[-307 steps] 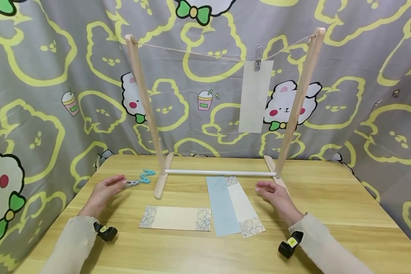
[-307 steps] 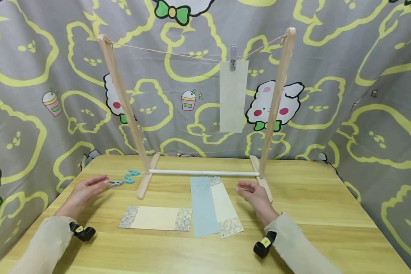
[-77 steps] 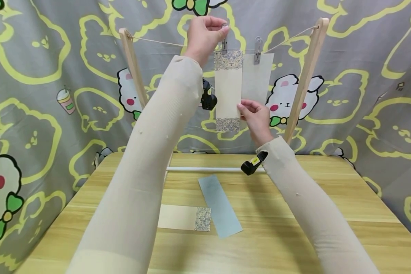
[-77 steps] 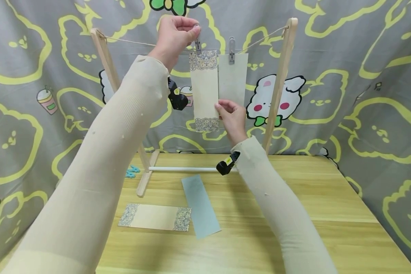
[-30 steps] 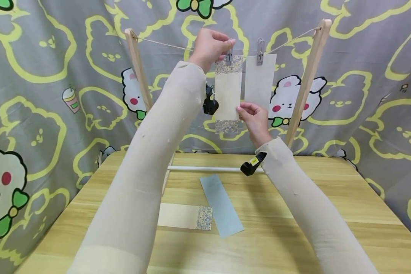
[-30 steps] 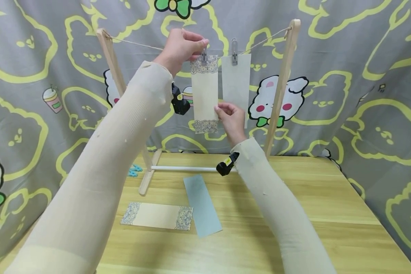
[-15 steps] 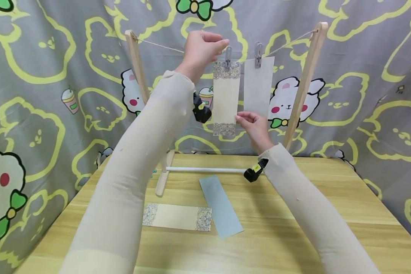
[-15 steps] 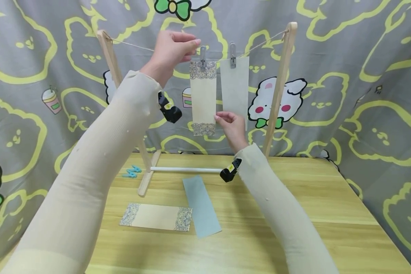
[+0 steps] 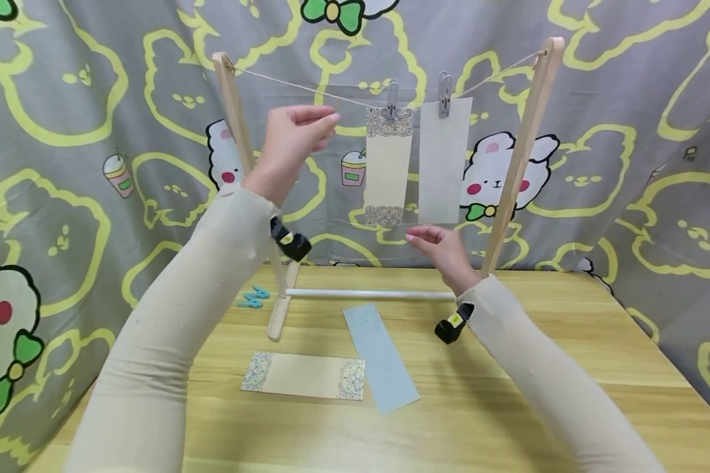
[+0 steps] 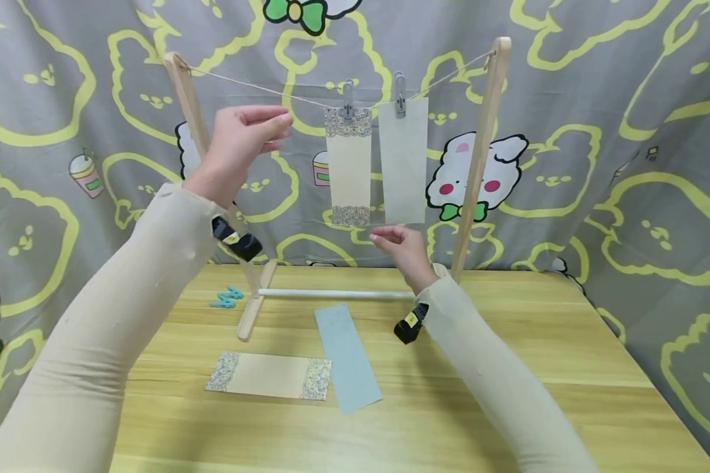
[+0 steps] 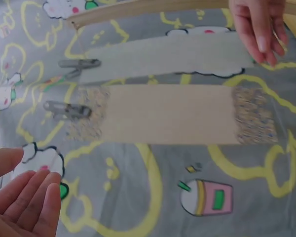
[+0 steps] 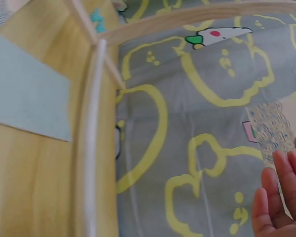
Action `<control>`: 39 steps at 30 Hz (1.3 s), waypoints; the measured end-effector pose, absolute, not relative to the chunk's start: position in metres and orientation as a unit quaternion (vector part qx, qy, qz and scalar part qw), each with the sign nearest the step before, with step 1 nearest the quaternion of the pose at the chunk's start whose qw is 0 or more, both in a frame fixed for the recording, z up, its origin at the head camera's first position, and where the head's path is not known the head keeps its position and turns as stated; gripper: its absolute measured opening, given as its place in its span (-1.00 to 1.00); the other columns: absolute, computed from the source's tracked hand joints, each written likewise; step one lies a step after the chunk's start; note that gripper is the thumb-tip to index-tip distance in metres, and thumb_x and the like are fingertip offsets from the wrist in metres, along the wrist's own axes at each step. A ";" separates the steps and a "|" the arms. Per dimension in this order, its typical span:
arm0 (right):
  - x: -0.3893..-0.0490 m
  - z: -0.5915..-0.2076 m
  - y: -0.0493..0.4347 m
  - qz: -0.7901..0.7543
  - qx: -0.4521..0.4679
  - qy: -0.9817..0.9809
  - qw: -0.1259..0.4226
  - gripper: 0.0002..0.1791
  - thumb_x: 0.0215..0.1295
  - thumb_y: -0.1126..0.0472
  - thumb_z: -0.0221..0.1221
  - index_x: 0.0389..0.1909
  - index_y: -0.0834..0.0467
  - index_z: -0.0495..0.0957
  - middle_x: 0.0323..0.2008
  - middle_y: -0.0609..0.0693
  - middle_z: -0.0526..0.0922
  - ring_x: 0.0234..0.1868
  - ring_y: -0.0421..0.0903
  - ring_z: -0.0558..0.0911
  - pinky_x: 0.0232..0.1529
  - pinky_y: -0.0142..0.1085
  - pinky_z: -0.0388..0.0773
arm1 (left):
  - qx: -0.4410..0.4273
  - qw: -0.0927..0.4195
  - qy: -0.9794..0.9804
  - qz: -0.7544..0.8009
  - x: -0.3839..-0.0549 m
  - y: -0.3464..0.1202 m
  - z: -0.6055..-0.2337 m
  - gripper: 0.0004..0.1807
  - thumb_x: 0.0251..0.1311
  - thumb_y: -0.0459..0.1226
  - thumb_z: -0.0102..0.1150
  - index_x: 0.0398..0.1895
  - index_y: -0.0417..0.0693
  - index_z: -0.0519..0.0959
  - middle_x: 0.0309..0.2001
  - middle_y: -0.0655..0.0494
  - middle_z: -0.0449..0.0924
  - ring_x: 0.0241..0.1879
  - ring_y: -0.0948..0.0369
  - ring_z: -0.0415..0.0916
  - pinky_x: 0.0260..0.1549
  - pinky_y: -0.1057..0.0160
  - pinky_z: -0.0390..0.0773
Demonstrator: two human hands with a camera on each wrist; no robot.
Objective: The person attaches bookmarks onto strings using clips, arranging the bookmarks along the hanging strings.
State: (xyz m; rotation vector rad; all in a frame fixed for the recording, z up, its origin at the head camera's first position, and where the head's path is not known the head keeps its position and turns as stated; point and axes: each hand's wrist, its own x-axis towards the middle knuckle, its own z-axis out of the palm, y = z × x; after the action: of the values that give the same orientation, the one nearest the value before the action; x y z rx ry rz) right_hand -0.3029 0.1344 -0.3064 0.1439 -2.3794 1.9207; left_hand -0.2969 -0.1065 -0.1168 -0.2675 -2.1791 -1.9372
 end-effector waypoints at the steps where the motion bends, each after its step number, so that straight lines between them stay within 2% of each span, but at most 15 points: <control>1: -0.302 -0.310 0.136 0.621 0.047 -0.782 0.033 -0.61 0.26 0.10 0.23 0.04 0.21 0.56 -0.05 0.05 0.62 -0.12 -0.19 0.59 0.03 -0.27 0.50 | -0.087 0.112 -0.737 -0.661 -0.297 -0.112 -0.122 -0.65 0.13 -0.21 0.30 0.00 -0.10 0.62 -0.06 0.06 0.63 -0.09 0.22 0.56 -0.04 0.29 0.53; 5: -0.296 -0.322 0.142 0.604 0.047 -0.795 0.012 -0.60 0.27 0.06 0.21 0.04 0.21 0.55 -0.01 0.11 0.61 -0.11 -0.16 0.58 0.02 -0.24 0.51 | -0.081 0.124 -0.729 -0.668 -0.300 -0.133 -0.146 -0.64 0.14 -0.21 0.30 0.00 -0.14 0.61 -0.12 0.06 0.64 -0.08 0.17 0.56 -0.06 0.27 0.54; 12: -0.286 -0.340 0.144 0.589 0.058 -0.806 0.020 -0.65 0.29 0.12 0.20 -0.01 0.26 0.57 -0.18 0.02 0.67 -0.16 -0.13 0.60 -0.12 -0.34 0.56 | -0.075 0.139 -0.754 -0.638 -0.299 -0.167 -0.184 -0.58 0.15 -0.14 0.28 0.03 -0.19 0.59 -0.20 0.14 0.66 -0.13 0.21 0.57 -0.10 0.30 0.55; 15: -0.280 -0.348 0.143 0.591 0.060 -0.804 0.016 -0.66 0.30 0.16 0.19 -0.01 0.29 0.57 -0.19 0.04 0.68 -0.17 -0.12 0.61 -0.08 -0.27 0.56 | -0.069 0.133 -0.763 -0.628 -0.295 -0.179 -0.199 -0.53 0.15 -0.09 0.28 0.05 -0.18 0.57 -0.16 0.11 0.66 -0.14 0.25 0.57 -0.13 0.32 0.53; 19: -0.272 -0.360 0.143 0.590 0.057 -0.806 0.007 -0.65 0.30 0.17 0.18 0.00 0.31 0.55 -0.12 0.10 0.67 -0.17 -0.15 0.61 0.00 -0.16 0.53 | -0.061 0.121 -0.776 -0.617 -0.288 -0.192 -0.217 -0.50 0.16 -0.04 0.25 0.08 -0.15 0.56 -0.02 0.06 0.62 -0.12 0.30 0.54 -0.06 0.28 0.52; 22: -0.265 -0.369 0.141 0.595 0.047 -0.803 -0.007 -0.65 0.30 0.17 0.18 0.01 0.31 0.54 -0.09 0.11 0.66 -0.10 -0.07 0.61 0.03 -0.11 0.51 | -0.060 0.126 -0.785 -0.604 -0.285 -0.201 -0.230 -0.50 0.16 -0.04 0.24 0.08 -0.15 0.56 0.00 0.03 0.60 -0.11 0.30 0.52 -0.04 0.26 0.52; 26: -0.257 -0.381 0.135 0.606 0.037 -0.795 -0.019 -0.68 0.29 0.21 0.19 -0.01 0.32 0.56 -0.12 0.10 0.67 -0.05 0.06 0.60 0.03 -0.08 0.51 | -0.047 0.138 -0.803 -0.579 -0.280 -0.212 -0.248 -0.50 0.18 -0.04 0.23 0.10 -0.15 0.55 -0.04 0.05 0.61 -0.11 0.30 0.53 -0.09 0.37 0.52; 31: -0.251 -0.392 0.129 0.610 0.034 -0.791 -0.021 -0.71 0.27 0.24 0.20 -0.06 0.33 0.58 -0.18 0.06 0.69 -0.15 -0.10 0.62 0.00 -0.10 0.52 | -0.029 0.141 -0.815 -0.562 -0.277 -0.228 -0.270 -0.47 0.19 0.00 0.21 0.13 -0.13 0.53 -0.07 0.13 0.61 -0.11 0.33 0.50 -0.06 0.39 0.49; 34: -0.249 -0.396 0.127 0.609 0.021 -0.793 -0.019 -0.71 0.24 0.25 0.23 -0.08 0.33 0.58 -0.22 0.01 0.70 -0.20 -0.20 0.62 -0.03 -0.17 0.53 | -0.020 0.141 -0.816 -0.561 -0.277 -0.235 -0.284 -0.45 0.17 0.03 0.21 0.13 -0.10 0.53 -0.05 0.14 0.61 -0.11 0.35 0.49 -0.06 0.38 0.49; 39: -0.243 -0.402 0.124 0.607 0.018 -0.794 -0.023 -0.68 0.20 0.25 0.27 -0.08 0.34 0.58 -0.23 0.03 0.70 -0.24 -0.23 0.62 -0.08 -0.24 0.54 | -0.002 0.148 -0.817 -0.557 -0.276 -0.250 -0.308 -0.43 0.18 0.04 0.19 0.14 -0.12 0.52 -0.07 0.18 0.59 -0.14 0.38 0.49 -0.16 0.47 0.49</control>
State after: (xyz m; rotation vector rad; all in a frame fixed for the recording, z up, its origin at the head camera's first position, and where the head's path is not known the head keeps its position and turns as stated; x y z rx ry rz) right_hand -0.2432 0.1241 -0.4021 0.0578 -2.5319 1.9341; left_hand -0.2762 -0.2498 -0.3075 -0.0068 -2.3505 -1.6002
